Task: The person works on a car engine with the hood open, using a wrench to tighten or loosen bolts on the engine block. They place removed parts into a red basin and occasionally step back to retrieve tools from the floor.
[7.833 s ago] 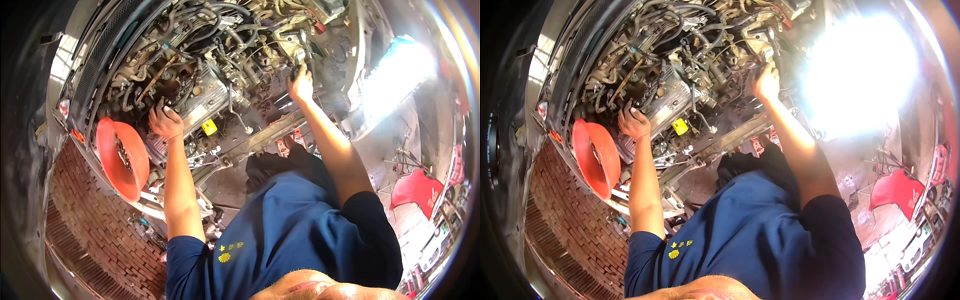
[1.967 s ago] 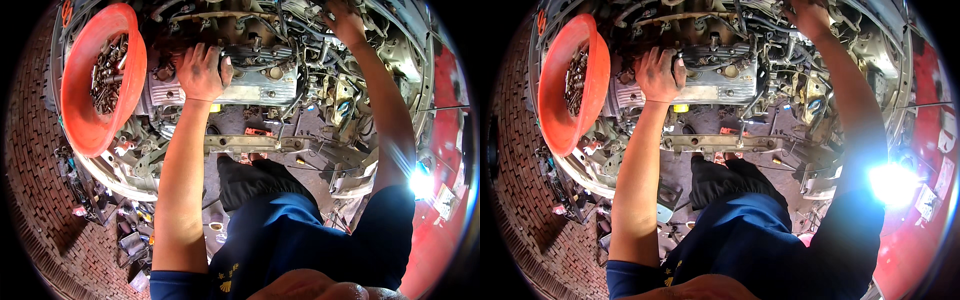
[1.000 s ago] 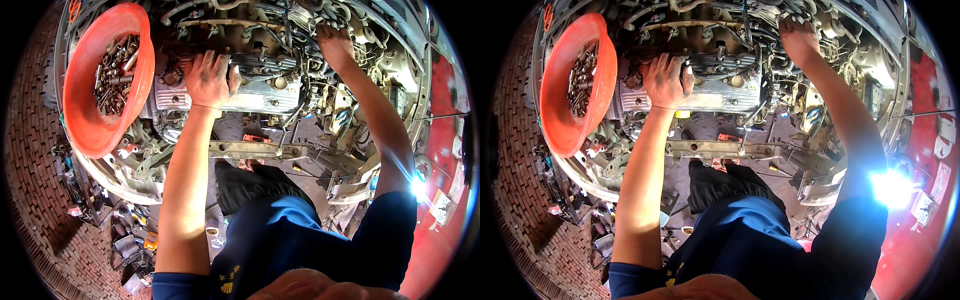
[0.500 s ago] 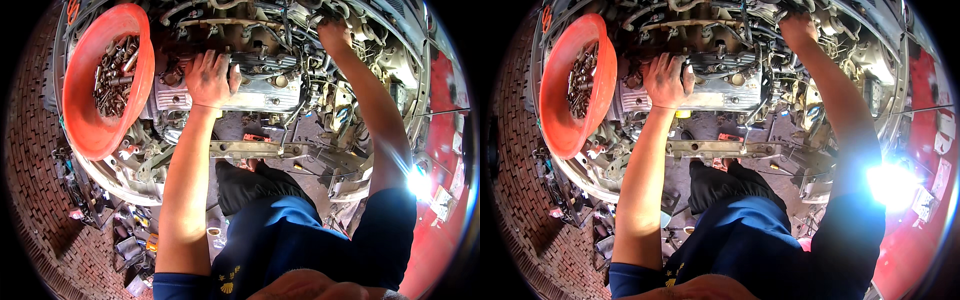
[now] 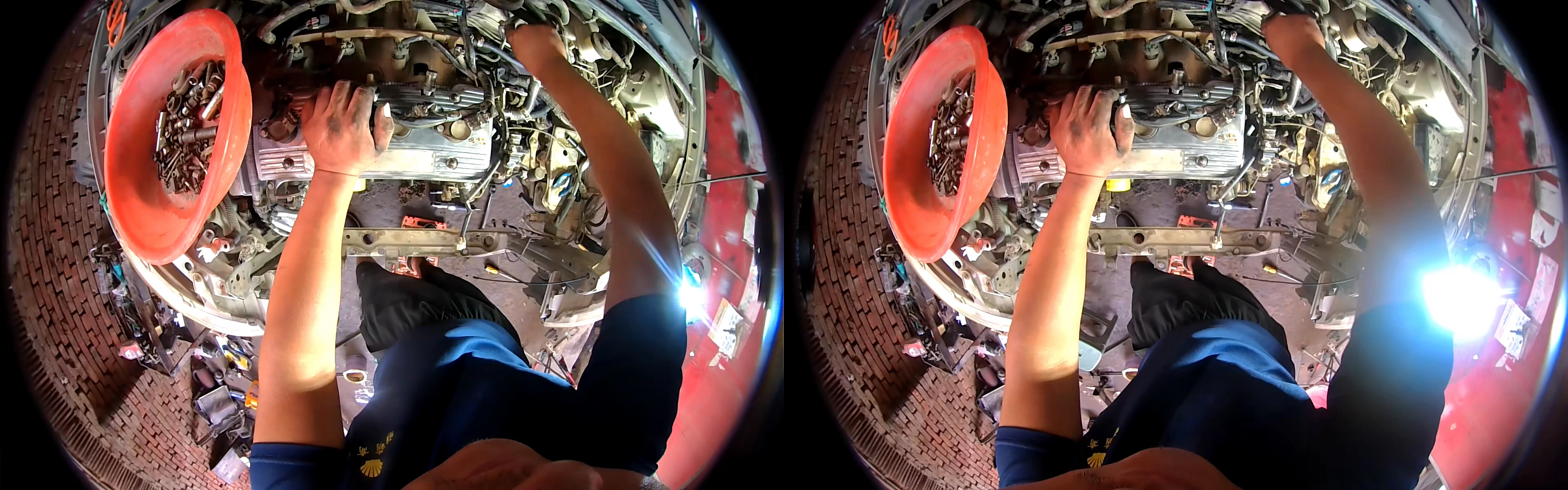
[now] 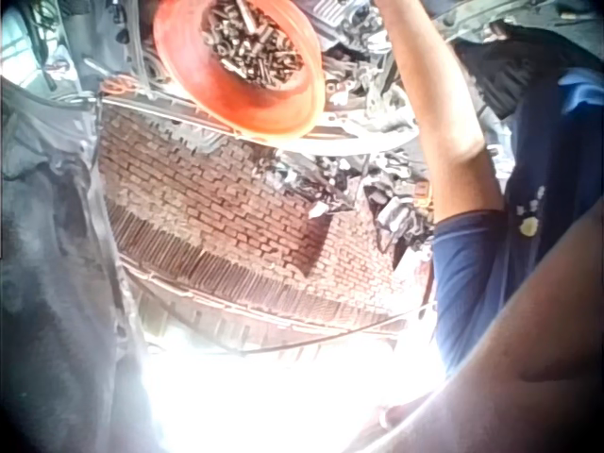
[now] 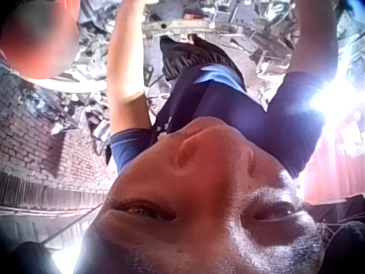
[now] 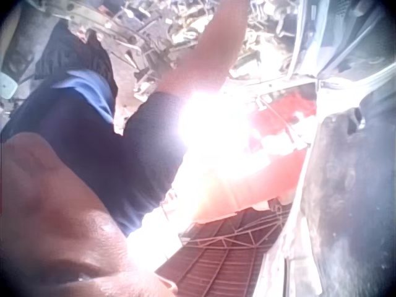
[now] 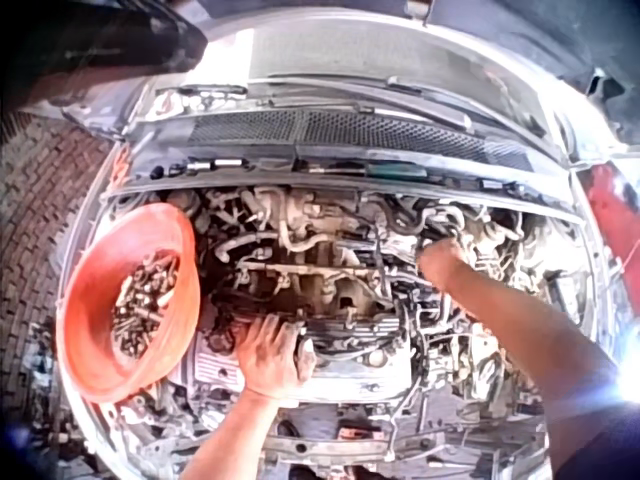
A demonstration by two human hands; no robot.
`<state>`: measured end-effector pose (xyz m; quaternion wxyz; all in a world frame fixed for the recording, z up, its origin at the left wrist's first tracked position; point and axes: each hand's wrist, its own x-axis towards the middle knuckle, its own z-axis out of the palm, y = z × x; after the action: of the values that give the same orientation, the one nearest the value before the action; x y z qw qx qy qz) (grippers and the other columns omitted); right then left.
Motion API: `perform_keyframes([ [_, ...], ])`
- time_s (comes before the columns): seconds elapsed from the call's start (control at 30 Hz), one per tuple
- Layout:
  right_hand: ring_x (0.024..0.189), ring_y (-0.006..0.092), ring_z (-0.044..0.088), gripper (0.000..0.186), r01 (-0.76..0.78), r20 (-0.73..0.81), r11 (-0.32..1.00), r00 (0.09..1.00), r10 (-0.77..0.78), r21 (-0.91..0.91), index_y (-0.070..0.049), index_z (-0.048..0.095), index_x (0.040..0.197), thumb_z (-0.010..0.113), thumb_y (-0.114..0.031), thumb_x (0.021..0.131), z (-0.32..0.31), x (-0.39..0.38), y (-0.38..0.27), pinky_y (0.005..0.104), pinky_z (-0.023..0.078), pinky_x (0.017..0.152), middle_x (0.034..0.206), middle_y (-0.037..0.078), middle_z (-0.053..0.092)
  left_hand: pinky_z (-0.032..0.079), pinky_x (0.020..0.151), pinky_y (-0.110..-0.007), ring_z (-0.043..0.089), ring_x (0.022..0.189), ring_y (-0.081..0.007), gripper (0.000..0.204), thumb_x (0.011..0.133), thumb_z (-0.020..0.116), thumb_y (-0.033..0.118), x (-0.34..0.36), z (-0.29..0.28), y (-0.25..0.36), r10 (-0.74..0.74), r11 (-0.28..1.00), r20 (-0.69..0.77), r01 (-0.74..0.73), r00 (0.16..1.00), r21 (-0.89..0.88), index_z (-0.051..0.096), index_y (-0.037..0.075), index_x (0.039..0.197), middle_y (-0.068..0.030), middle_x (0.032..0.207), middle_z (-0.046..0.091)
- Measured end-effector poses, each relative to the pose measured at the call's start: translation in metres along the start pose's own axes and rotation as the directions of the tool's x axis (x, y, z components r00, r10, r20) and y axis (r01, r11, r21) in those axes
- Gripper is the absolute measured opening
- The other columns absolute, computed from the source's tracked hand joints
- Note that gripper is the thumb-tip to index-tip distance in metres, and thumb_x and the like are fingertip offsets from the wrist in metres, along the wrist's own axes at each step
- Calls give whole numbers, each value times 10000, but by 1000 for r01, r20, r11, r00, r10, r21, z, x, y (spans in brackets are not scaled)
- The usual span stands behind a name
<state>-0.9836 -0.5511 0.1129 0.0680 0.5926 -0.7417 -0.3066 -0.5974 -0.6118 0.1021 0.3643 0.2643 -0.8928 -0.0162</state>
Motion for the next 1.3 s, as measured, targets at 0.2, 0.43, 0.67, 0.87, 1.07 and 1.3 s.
perform_keyframes([
  [0.2, 718, 329, 735, 173, 200, -324, 947, 939, -112, 251, -47, 612, 1133, 536, -51, 978, -8, -22, -8, 432, 632, 621, 982, 219, 721, 509, 722, -469, 635, 845, -357, 312, 847, 640, 350, -5, 5, -6, 0, 1000, -31, 0, 1000, 18, 705, 80, 990, -155, 997, 675],
  [0.43, 940, 372, 743, 183, -9, -224, 901, 967, 118, 435, -55, 666, 1076, 547, -94, 943, -6, -34, -30, 498, 614, 793, 992, 186, 741, 498, 733, -472, 639, 844, -361, 321, 828, 653, 372, -3, 4, -1, -15, 1000, 18, 14, 1000, 25, 709, 95, 981, -156, 999, 684],
  [0.67, 1059, 440, 705, 223, -184, 50, 860, 982, 182, 476, -47, 718, 1068, 564, -79, 910, 5, 0, -14, 533, 588, 858, 1132, 244, 726, 508, 774, -474, 664, 916, -363, 351, 848, 645, 370, -2, 5, -3, -23, 997, 40, 21, 999, 70, 727, 101, 1057, -180, 1071, 712],
  [0.87, 1170, 416, 684, 323, -296, 269, 839, 945, 187, 456, -16, 740, 1165, 608, -5, 870, -27, 29, -22, 562, 567, 926, 1279, 244, 687, 508, 772, -470, 659, 899, -350, 340, 845, 645, 367, -2, 3, -4, -10, 997, 8, 10, 1000, 73, 724, 98, 1038, -165, 1057, 705],
  [1.07, 1142, 427, 683, 284, -306, 220, 774, 951, 218, 555, -13, 754, 1099, 575, -106, 899, 21, 52, -23, 525, 565, 953, 1245, 257, 688, 511, 760, -471, 652, 883, -349, 330, 843, 646, 358, 0, -5, -1, -8, 998, 29, 7, 1000, 61, 725, 92, 1022, -160, 1037, 700],
  [1.3, 1293, 421, 608, 406, -463, 305, 581, 884, 354, 670, -48, 686, 1304, 562, -175, 939, 34, 60, -28, 493, 527, 1052, 1417, 237, 611, 489, 708, -474, 615, 826, -355, 315, 807, 652, 352, 7, -3, 1, 27, 999, 28, -28, 999, 32, 678, 62, 928, -160, 972, 663],
])
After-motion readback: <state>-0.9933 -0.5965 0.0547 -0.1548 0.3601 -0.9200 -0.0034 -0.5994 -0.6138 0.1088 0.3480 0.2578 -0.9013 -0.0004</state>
